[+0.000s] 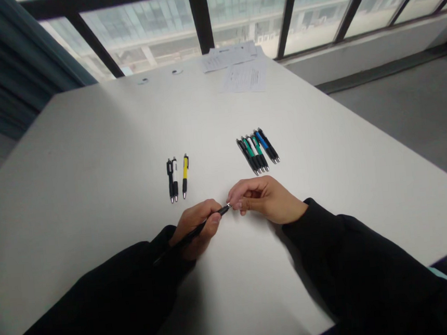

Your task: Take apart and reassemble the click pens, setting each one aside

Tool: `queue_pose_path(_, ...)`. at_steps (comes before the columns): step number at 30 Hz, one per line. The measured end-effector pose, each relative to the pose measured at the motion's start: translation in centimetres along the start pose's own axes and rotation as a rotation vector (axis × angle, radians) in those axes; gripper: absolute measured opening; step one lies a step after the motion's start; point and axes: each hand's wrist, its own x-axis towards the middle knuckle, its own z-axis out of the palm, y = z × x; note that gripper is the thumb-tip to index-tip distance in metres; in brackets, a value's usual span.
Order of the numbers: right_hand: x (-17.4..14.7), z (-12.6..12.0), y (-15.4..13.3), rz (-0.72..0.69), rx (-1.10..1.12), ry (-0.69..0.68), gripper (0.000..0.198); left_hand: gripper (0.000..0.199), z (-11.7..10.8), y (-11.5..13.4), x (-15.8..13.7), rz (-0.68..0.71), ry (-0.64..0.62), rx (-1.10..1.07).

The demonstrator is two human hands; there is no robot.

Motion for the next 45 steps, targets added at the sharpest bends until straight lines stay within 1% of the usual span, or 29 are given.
queue_pose_path(3,0.0,0.0,0.0,-0.034,-0.001,0.021,0.009,0.037,0.3,-0.5,0.0,-0.029,0.040,-0.184)
queue_pose_path(5,-0.1,-0.1,0.2,-0.040,0.001,0.049,0.010,0.042,0.4,-0.8,0.1,-0.097,0.054,-0.318)
queue_pose_path(7,-0.1,-0.4,0.3,-0.049,0.004,0.105,0.013,0.045,0.4,-0.9,0.4,-0.181,0.049,-0.436)
queue_pose_path(9,-0.2,-0.7,0.2,-0.055,-0.038,0.166,0.017,0.047,0.4,-0.9,0.8,-0.247,0.046,-0.528)
queue_pose_path(11,-0.3,-1.0,0.0,-0.051,-0.118,0.199,0.017,0.047,0.2,-0.8,1.1,-0.284,0.056,-0.584)
queue_pose_path(14,-0.4,-0.9,-0.5,-0.036,-0.177,0.193,0.017,0.047,0.1,-0.8,1.3,-0.309,0.062,-0.606)
queue_pose_path(19,-0.4,-0.1,-0.7,0.009,-0.175,0.143,0.018,0.042,0.4,-0.9,1.5,-0.348,0.000,-0.683)
queue_pose_path(21,-0.4,0.2,-0.6,0.022,-0.179,0.107,0.018,0.040,0.4,-0.9,1.6,-0.373,-0.018,-0.761)
queue_pose_path(24,-0.4,0.3,-0.5,0.033,-0.181,0.079,0.018,0.039,0.3,-0.9,1.7,-0.407,-0.032,-0.934)
queue_pose_path(27,-0.5,0.0,-0.5,0.010,-0.218,0.115,0.017,0.029,0.2,-0.9,1.8,-0.430,0.019,-1.073)
queue_pose_path(29,-0.5,-0.4,-0.5,-0.040,-0.321,0.163,0.014,0.024,0.1,-0.9,2.0,-0.445,0.079,-1.121)
queue_pose_path(31,-0.4,-0.7,-0.4,-0.092,-0.557,0.198,0.007,0.022,0.0,-0.9,2.1,-0.466,0.119,-1.152)
queue_pose_path(32,-0.3,-0.8,-0.3,-0.111,-0.705,0.199,0.005,0.022,0.0,-0.9,2.2,-0.475,0.124,-1.165)
queue_pose_path(34,-0.1,-0.8,-0.1,-0.145,-0.963,0.178,0.008,0.021,0.1,-0.8,2.3,-0.486,0.112,-1.184)
queue_pose_path(35,0.1,-0.8,0.0,-0.162,-1.042,0.161,0.011,0.021,0.1,-0.8,2.3,-0.488,0.104,-1.189)
queue_pose_path(37,0.3,-0.7,0.3,-0.181,-1.110,0.136,0.014,0.021,0.1,-0.8,2.3,-0.493,0.093,-1.193)
queue_pose_path(41,0.4,-0.6,0.4,-0.186,-1.094,0.133,0.019,0.021,0.0,-1.1,2.2,-0.490,0.073,-1.199)
queue_pose_path(43,0.2,-0.5,0.1,-0.196,-1.026,0.159,0.025,0.021,-0.1,-1.2,2.1,-0.485,0.062,-1.202)
queue_pose_path(45,0.0,-0.3,-0.3,-0.214,-0.894,0.181,0.026,0.023,-0.1,-1.4,2.1,-0.491,0.049,-1.209)
